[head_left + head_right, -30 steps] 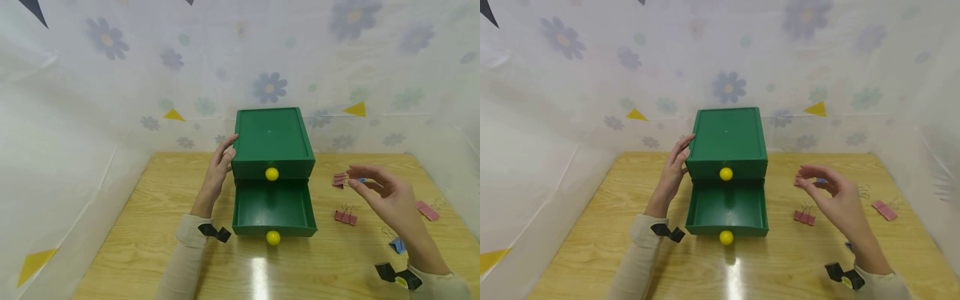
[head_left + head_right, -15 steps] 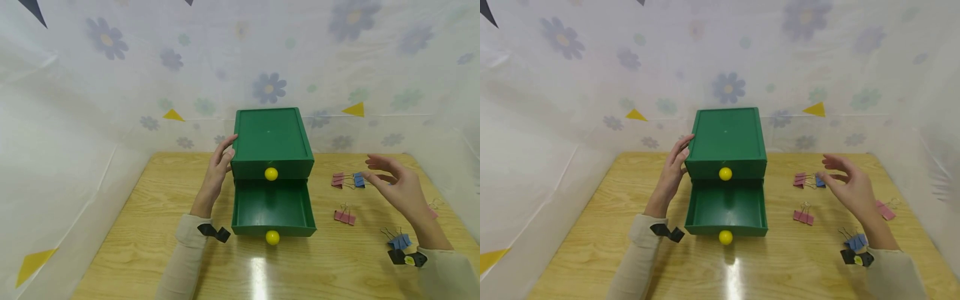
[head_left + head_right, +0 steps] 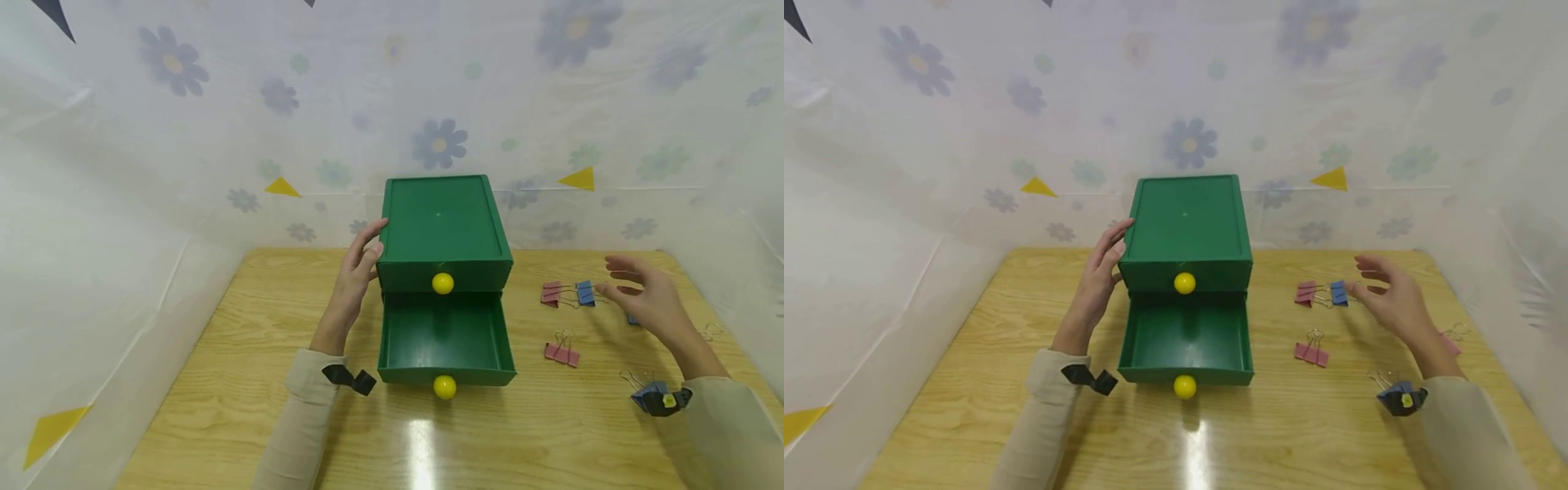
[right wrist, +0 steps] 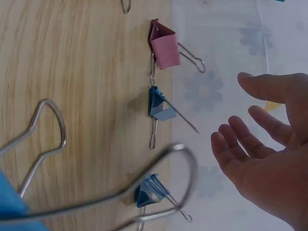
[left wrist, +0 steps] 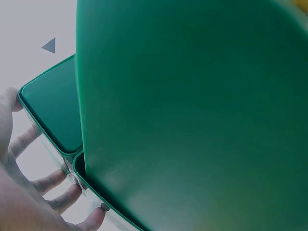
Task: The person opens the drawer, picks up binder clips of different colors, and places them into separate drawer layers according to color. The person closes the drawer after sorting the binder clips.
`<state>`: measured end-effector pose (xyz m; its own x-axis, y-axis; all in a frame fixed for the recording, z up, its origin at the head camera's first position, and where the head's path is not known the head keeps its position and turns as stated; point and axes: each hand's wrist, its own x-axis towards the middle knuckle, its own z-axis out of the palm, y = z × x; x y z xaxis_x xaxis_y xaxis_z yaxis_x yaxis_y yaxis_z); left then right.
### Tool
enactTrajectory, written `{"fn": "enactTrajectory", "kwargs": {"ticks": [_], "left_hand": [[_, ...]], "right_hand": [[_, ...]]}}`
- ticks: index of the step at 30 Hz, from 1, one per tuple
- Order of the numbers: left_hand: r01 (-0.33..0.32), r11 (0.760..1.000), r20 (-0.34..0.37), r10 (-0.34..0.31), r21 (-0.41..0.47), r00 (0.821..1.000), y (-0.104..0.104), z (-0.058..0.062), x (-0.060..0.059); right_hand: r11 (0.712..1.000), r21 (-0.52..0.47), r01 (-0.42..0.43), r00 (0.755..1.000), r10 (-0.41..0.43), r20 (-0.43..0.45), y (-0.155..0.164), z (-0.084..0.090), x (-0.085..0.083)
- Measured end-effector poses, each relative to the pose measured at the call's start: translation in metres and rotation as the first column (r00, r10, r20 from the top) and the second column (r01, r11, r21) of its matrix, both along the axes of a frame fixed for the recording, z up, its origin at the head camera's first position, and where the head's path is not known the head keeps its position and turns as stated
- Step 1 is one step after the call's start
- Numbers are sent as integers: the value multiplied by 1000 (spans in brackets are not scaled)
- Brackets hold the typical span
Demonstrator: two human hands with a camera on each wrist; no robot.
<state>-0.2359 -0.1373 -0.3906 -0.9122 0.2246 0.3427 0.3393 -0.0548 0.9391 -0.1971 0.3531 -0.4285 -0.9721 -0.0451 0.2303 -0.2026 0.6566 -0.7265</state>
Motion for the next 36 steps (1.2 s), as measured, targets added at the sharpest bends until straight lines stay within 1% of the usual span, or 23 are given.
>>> {"fn": "enactTrajectory", "kwargs": {"ticks": [5, 7, 14, 18, 21, 25, 31, 34, 36], "left_hand": [[5, 1000, -5, -5, 8, 1000, 0, 1, 1], [6, 1000, -4, -6, 8, 1000, 0, 1, 1], [8, 1000, 1, -8, 10, 1000, 0, 0, 0], [5, 1000, -2, -5, 10, 1000, 0, 0, 0], [10, 1000, -4, -10, 13, 1000, 0, 0, 0], [11, 1000, -6, -11, 14, 1000, 0, 1, 0], [3, 1000, 0, -3, 8, 1000, 0, 0, 0], [7, 1000, 1, -7, 9, 1000, 0, 0, 0], [5, 1000, -5, -5, 10, 1000, 0, 0, 0]], "right_hand": [[998, 59, -29, 996, 23, 90, 7, -11, -10], [997, 68, -44, 993, 36, 108, 9, -15, -13], [995, 50, -91, 981, 81, 176, 15, -26, -23], [993, 68, -101, 971, 83, 224, 17, -31, -27], [992, 75, -103, 959, 79, 273, 18, -35, -28], [992, 63, -110, 946, 85, 313, 18, -38, -29], [991, 92, -101, 943, 66, 326, 17, -35, -29], [989, 117, -85, 954, 47, 296, 17, -29, -28], [989, 131, -69, 966, 33, 258, 16, -24, -27]]}}
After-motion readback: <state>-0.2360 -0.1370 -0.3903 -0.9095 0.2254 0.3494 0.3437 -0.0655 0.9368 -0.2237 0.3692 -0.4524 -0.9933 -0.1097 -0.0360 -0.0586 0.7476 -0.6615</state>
